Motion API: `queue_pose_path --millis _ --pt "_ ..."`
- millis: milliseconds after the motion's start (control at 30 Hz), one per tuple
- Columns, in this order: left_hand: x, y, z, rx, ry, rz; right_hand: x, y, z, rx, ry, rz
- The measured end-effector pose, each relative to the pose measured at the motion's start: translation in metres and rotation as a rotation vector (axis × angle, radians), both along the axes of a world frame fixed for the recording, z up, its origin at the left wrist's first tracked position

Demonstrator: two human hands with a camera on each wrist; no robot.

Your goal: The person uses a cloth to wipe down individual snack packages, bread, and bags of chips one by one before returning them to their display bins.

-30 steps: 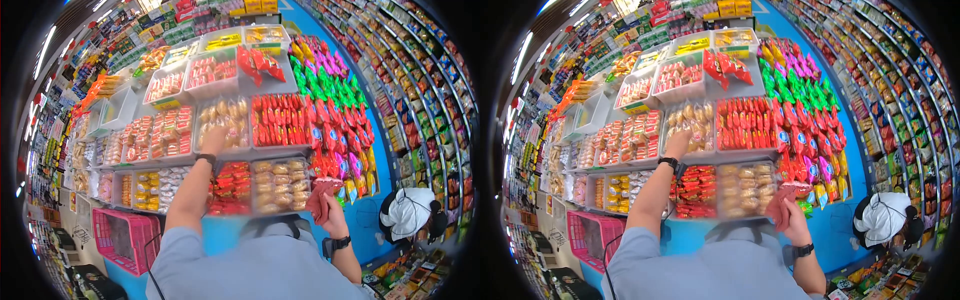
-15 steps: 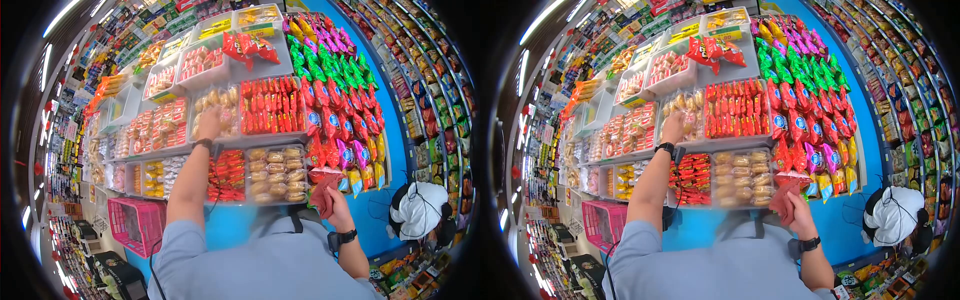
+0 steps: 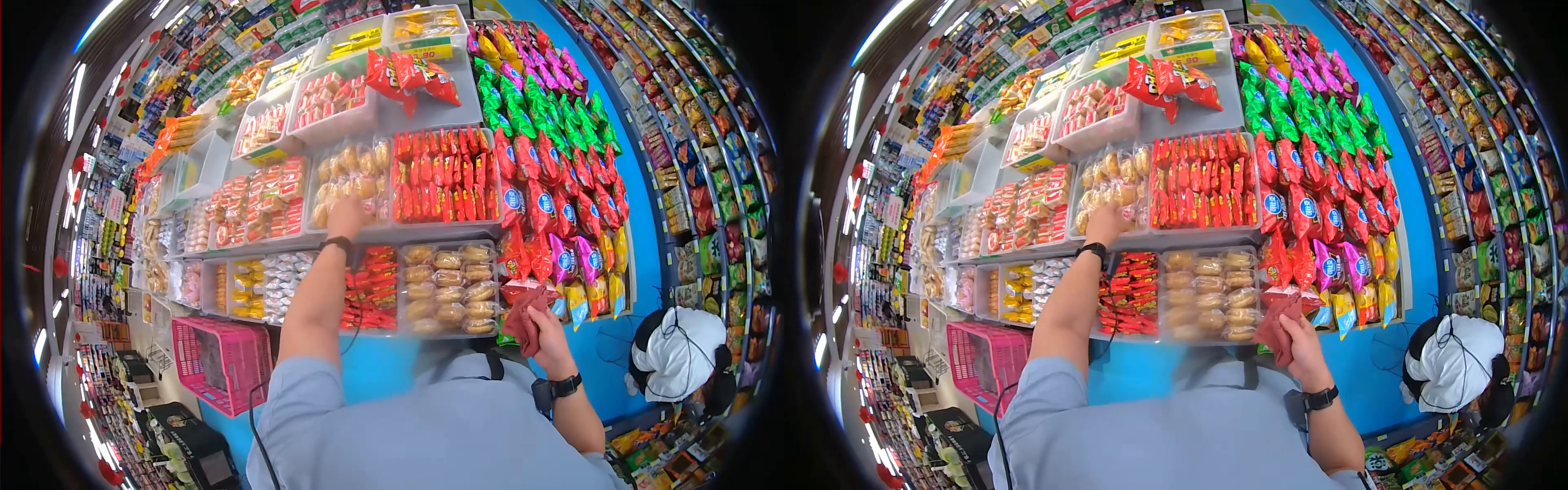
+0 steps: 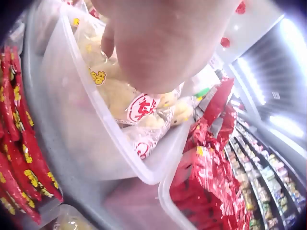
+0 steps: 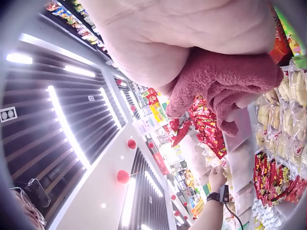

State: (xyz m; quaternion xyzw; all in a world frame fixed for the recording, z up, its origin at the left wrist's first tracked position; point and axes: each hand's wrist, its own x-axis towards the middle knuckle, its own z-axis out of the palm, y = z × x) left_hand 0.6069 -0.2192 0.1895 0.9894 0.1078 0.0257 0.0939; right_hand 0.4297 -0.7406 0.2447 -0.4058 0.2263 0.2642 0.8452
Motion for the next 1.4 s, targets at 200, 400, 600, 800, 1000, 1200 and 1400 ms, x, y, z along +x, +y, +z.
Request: queue_pose_path --millis 200,400,600,800,1000,1200,1400 --pt "0.030 0.030 -0.014 0.066 0.168 -0.091 0.009 0.008 0.012 0.002 -0.021 0.064" --pt "0.052 0.036 -0.021 -0.137 -0.121 0.081 0.025 0.013 0.017 -0.049 -0.070 0.071" --pt "0.043 0.032 -0.019 0.001 -0.018 -0.031 0.036 0.010 0.010 -0.074 -0.057 0.102" --pt "0.018 0.013 -0.026 0.026 0.020 0.077 0.046 0.021 0.011 -0.079 -0.083 0.076" --pt "0.032 -0.012 0.009 -0.048 0.287 0.186 0.051 0.019 0.004 -0.069 -0.045 0.128" --pt "0.021 -0.007 -0.009 -0.122 0.149 0.090 0.064 0.006 0.022 -0.090 -0.092 0.126" --pt "0.022 -0.005 -0.032 -0.096 -0.178 0.104 0.067 -0.013 0.013 -0.049 -0.102 0.049"
